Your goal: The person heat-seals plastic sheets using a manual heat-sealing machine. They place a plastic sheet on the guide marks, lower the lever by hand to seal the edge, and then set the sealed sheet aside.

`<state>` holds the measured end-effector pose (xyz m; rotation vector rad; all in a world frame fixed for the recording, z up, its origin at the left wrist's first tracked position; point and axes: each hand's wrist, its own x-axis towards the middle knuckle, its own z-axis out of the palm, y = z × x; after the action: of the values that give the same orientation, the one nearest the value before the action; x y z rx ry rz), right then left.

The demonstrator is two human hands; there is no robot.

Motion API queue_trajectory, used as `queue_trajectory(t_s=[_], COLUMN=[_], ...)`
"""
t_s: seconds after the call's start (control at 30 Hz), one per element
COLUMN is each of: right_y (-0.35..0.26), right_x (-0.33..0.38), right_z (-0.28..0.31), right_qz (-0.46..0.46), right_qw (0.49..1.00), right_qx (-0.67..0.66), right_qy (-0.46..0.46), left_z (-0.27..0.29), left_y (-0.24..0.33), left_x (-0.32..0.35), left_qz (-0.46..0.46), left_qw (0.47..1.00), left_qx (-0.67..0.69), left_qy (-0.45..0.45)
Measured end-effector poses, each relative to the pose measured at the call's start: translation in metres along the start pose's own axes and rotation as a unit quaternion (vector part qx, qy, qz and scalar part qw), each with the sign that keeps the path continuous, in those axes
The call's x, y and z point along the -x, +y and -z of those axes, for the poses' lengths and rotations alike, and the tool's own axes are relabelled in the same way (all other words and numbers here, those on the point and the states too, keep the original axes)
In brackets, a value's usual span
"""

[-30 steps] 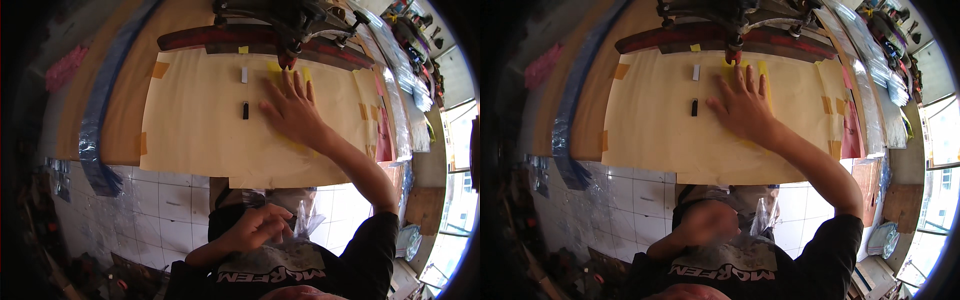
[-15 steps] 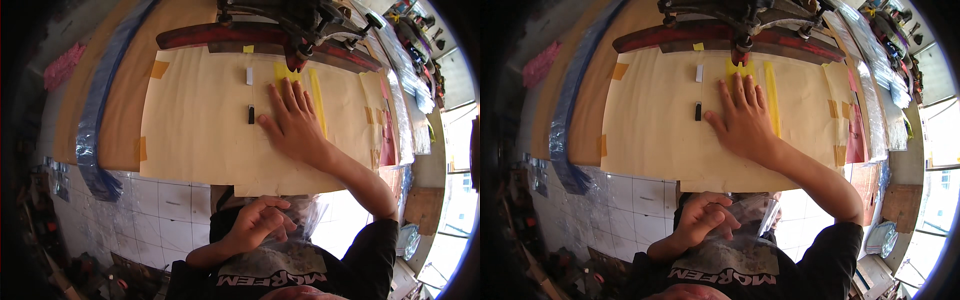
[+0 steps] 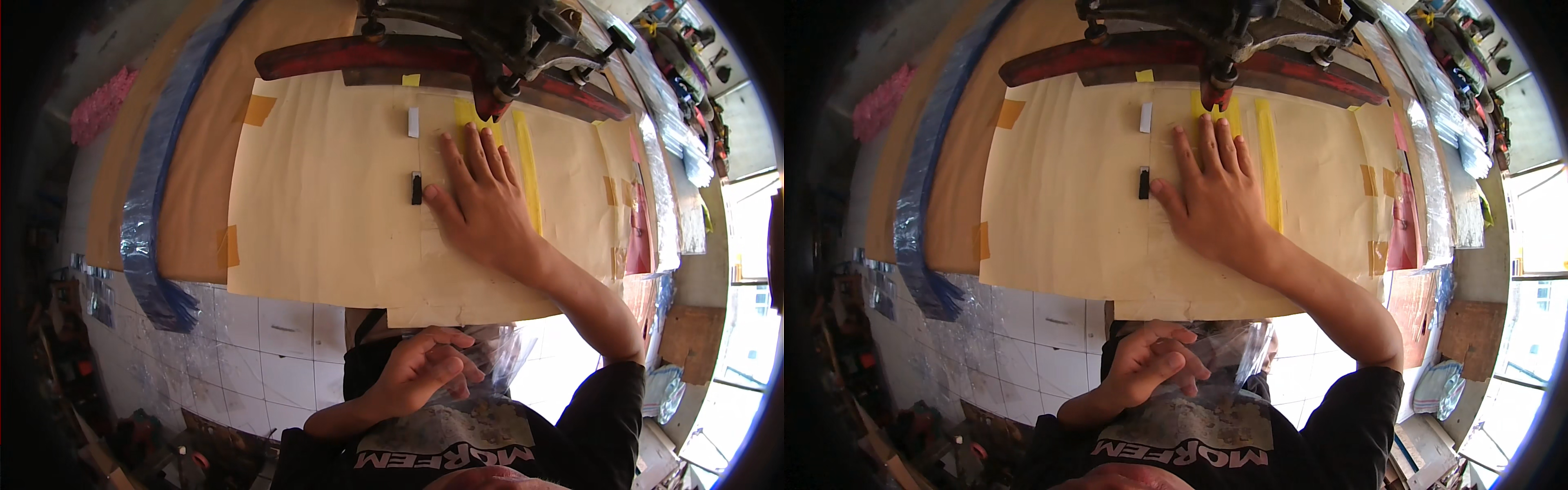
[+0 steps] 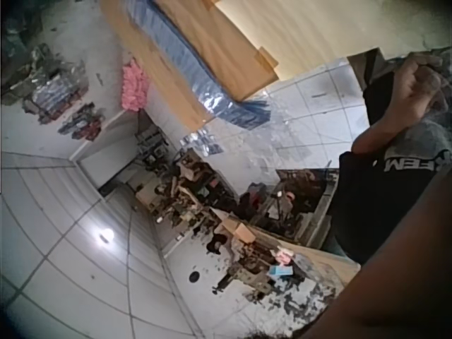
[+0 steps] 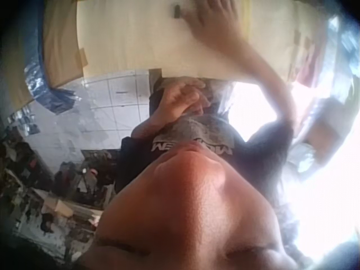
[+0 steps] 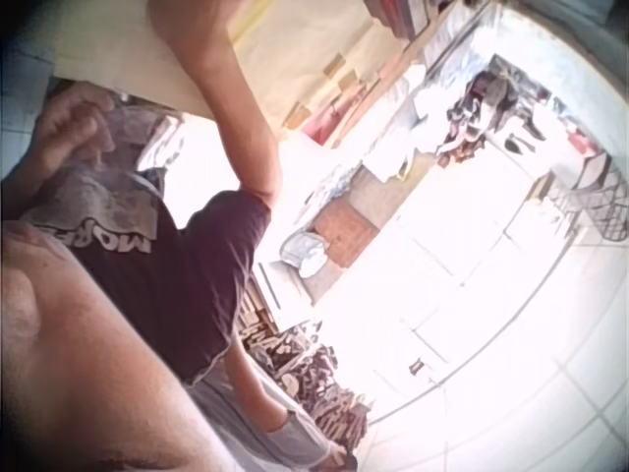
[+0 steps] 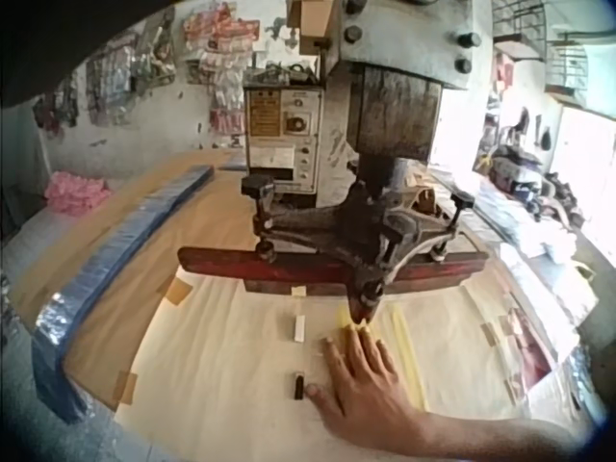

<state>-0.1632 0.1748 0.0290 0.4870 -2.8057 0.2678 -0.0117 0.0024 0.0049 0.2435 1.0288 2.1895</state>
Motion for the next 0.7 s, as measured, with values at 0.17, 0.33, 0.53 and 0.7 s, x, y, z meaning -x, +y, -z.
queue_trajectory(t_s=[0.17, 0.33, 0.53, 0.7], right_y=[0.0005, -0.0002, -0.0001, -0.0003], right_x=[-0.0009, -0.0011, -0.0008, -0.0004], right_z=[0.0002, 0.0002, 0.0004, 0.0007], right_qz=[0.001, 0.005, 0.008, 0.007], right_qw=[1.0, 1.0, 1.0, 1.0], right_qx=[0.0, 0.002, 0.003, 0.0], right_qy=[0.003, 0.012, 0.015, 0.017], left_z=[-0.0002, -0.0021, -0.002, -0.0018], left_y=[-0.0005, -0.0011, -0.0025, -0.003], left_x=[-0.0018, -0.0011, -0.0004, 0.0003], left_qz=[-0.006, -0.004, -0.002, 0.01], left_qw=[1.0, 1.0, 1.0, 1.0], left_qx=[-0.001, -0.002, -0.004, -0.005], left_qy=[0.0, 0.006, 0.012, 0.014])
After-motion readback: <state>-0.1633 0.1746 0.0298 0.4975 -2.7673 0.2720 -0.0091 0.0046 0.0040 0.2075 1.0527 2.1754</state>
